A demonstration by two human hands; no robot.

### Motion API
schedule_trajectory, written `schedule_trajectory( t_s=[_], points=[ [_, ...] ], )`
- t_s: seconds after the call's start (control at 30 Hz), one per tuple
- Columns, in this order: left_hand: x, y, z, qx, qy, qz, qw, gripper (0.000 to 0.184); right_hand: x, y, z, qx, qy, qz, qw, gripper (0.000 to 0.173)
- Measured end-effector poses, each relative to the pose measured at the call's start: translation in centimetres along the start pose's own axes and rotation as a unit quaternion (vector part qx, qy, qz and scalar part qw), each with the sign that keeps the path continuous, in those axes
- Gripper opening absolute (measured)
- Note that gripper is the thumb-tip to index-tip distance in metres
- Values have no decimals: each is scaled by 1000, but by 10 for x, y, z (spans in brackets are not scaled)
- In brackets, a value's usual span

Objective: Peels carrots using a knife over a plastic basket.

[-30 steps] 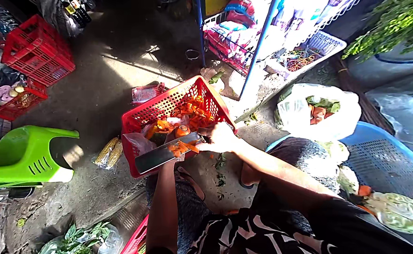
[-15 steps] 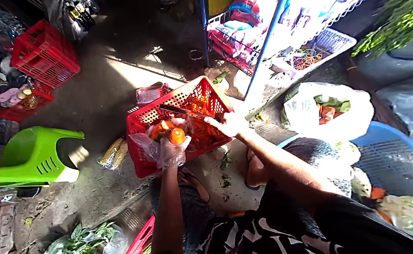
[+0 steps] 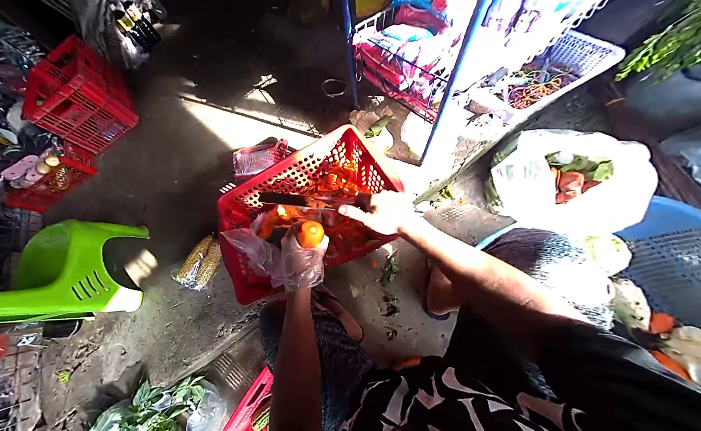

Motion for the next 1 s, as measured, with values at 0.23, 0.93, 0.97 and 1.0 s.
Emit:
schedule_trajectory(
  t_s=[0.23, 0.93, 0.97, 1.0],
  points=[
    [-1, -16, 6, 73, 81, -292, 950, 37, 27, -4, -35, -70, 189, 35, 979, 76],
    [-7, -18, -10, 123, 195, -337, 913, 16, 27, -13, -41, -83, 244, 26, 966, 85],
    [-7, -18, -15, 116, 216, -347, 905, 17, 29, -18, -43, -94, 275, 2, 957, 89],
    [-8, -18, -17, 107, 222, -355, 902, 19, 28, -23, -42, -107, 296, -17, 949, 91]
  ],
)
Point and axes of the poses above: each hand's wrist, its own z-axis towards the middle knuckle, its own y-axis out of the back of the hand, x = y × z, the point moved 3 cm from there along z, towards the middle knuckle, and after that the axes turned 12 degrees about z, right-handed, at the moved point
